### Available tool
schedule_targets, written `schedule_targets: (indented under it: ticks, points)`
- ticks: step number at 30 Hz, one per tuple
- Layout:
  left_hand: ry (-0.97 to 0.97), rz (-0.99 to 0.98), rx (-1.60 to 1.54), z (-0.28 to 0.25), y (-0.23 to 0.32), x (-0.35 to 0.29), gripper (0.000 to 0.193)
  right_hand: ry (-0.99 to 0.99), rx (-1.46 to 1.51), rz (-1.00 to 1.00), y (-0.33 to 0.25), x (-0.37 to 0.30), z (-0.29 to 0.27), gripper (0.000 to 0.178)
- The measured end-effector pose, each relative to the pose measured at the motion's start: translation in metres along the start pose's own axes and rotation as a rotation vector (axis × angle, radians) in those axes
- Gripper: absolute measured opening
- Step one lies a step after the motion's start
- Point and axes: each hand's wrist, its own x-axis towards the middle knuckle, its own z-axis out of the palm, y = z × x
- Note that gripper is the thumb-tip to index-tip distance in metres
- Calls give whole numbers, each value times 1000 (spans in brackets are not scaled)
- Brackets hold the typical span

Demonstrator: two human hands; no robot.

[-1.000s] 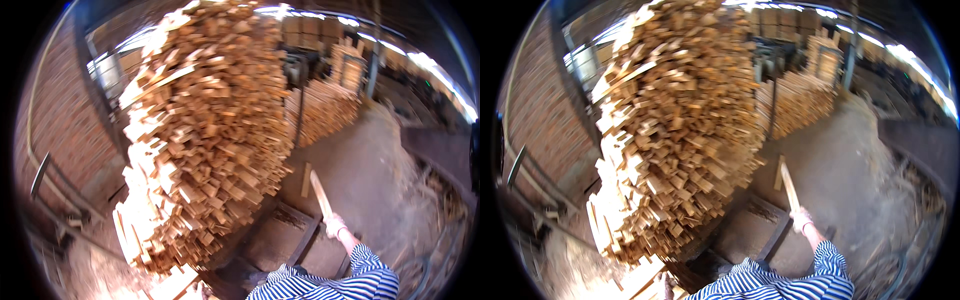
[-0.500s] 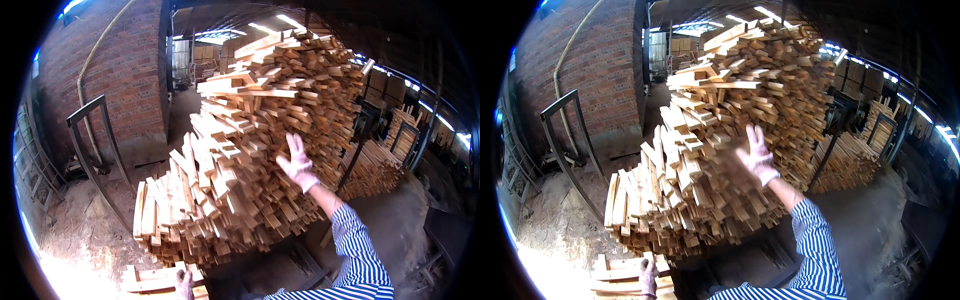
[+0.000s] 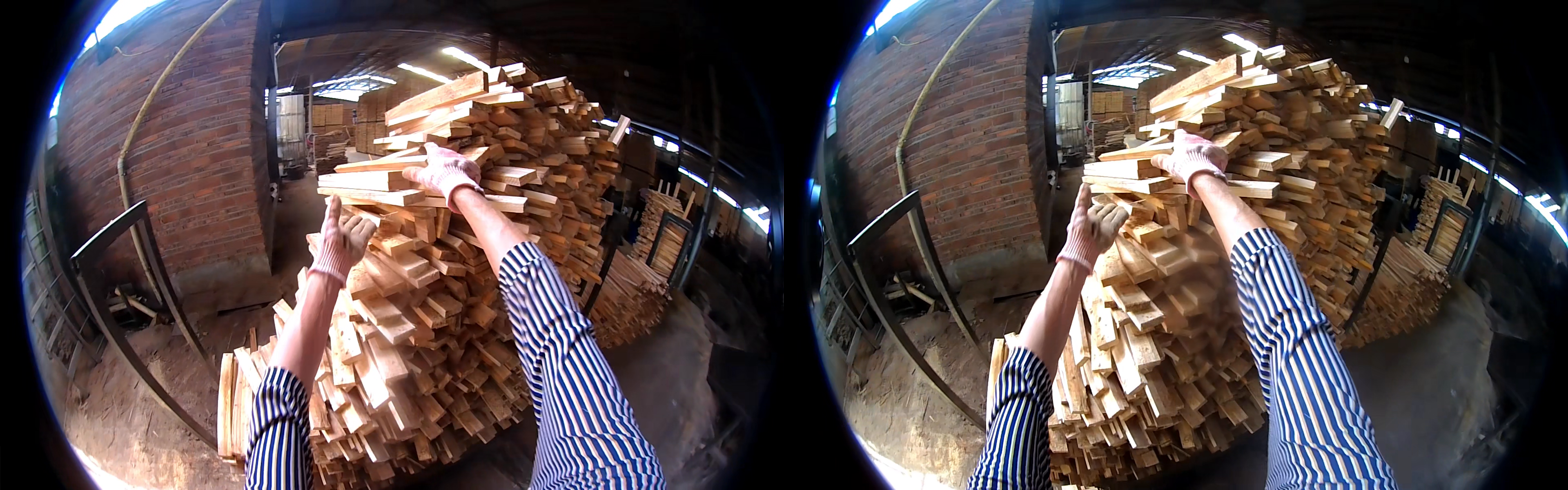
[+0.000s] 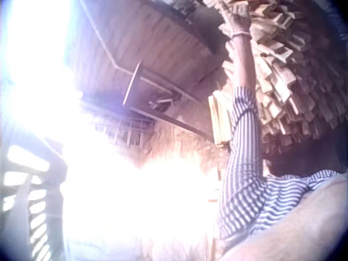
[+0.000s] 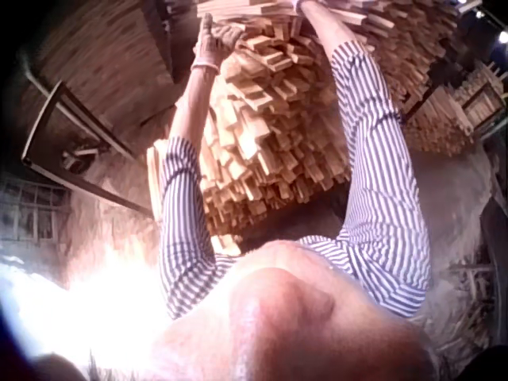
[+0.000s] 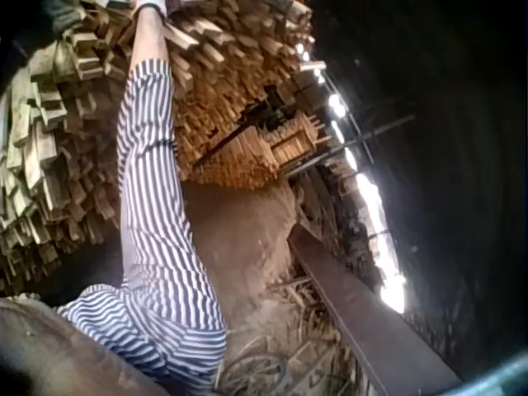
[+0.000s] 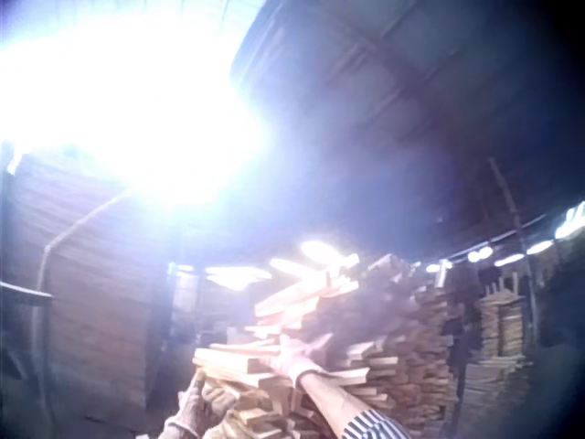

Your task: The person repeatedly picks up wooden planks from a large pile and stacks them into a neat pile on the floor. The person wears gloves and handles the planks by hand, arranging them in layers.

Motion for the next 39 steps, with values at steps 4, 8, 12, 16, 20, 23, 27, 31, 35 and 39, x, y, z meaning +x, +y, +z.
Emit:
schedule_targets:
  ticks: [4,8,12,16,20,23,27,31,35,39]
  points:
    - [-107,-76,-21,0,24,58,96,21,27,-96,-13,-2,-1,83]
    - [149,-42,303,24,34,49,88,38,-220,-151,-45,-34,3,40]
    - [-248,-110,318,-10,48,55,88,144,-283,-280,-88,-90,33,51]
    - [-350,376,718,-74,60,72,88,559,-371,-334,-96,-120,103,46]
    - [-341,476,905,-73,24,49,77,553,-319,-349,-61,-126,128,64]
    - [-193,168,707,-38,33,11,59,473,-469,-220,-29,-158,126,72]
    - [-227,421,987,-53,41,-83,63,-45,399,-287,-5,-250,92,71]
    - [-110,-174,489,-27,32,-175,62,-285,1056,-178,19,-248,77,67]
    - [-21,-361,489,-44,-3,-168,41,-420,1510,-18,10,-256,126,81]
    - [237,-114,740,-72,66,-275,40,-556,1586,-226,-53,-324,105,79]
